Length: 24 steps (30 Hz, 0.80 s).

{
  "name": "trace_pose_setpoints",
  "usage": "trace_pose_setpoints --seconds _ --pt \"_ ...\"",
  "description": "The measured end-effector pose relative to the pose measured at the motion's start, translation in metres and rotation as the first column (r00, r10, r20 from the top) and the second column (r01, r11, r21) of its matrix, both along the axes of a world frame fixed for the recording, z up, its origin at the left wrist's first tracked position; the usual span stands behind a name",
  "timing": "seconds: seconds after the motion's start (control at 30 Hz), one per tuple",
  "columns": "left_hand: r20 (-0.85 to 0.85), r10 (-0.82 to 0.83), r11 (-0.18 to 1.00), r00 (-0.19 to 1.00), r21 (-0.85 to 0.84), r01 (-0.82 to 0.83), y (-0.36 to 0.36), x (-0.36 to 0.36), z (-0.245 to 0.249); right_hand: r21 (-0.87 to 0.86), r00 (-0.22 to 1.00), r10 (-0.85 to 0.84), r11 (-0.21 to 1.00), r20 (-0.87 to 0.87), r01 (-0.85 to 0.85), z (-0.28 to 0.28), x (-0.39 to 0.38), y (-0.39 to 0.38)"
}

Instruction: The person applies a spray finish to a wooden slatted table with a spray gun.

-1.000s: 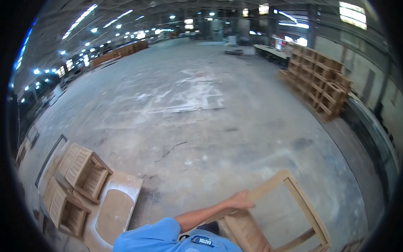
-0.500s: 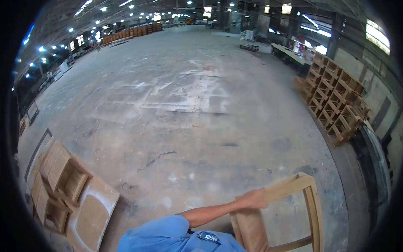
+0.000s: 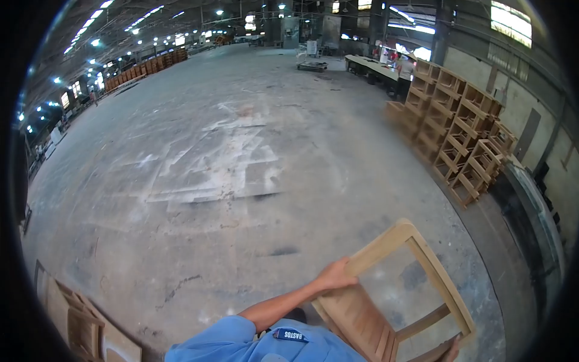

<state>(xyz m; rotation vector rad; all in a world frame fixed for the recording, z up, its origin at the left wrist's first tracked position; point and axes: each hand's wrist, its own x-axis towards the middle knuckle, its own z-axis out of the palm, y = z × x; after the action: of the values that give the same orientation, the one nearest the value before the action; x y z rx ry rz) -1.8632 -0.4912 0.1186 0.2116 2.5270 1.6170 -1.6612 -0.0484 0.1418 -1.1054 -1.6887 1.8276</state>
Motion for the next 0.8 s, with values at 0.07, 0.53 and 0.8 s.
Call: trace_pose_setpoints --seconds 0.07,0.53,0.8 --pt "0.018 -0.015 1.000 1.000 0.015 0.014 -0.013 -0.070 -0.006 0.002 1.000 -0.024 1.000 0.003 0.024 -0.011 -0.055 -0.013" --pt "-0.048 -0.153 0.988 0.987 -0.018 0.152 -0.029 -0.527 0.022 0.101 0.961 -0.191 0.971 -0.201 0.214 -0.068 -0.453 -0.047" --pt "0.017 -0.050 0.999 0.999 -0.008 0.050 -0.033 -0.782 0.019 0.155 0.977 -0.175 0.969 -0.125 0.193 -0.037 -0.754 -0.030"
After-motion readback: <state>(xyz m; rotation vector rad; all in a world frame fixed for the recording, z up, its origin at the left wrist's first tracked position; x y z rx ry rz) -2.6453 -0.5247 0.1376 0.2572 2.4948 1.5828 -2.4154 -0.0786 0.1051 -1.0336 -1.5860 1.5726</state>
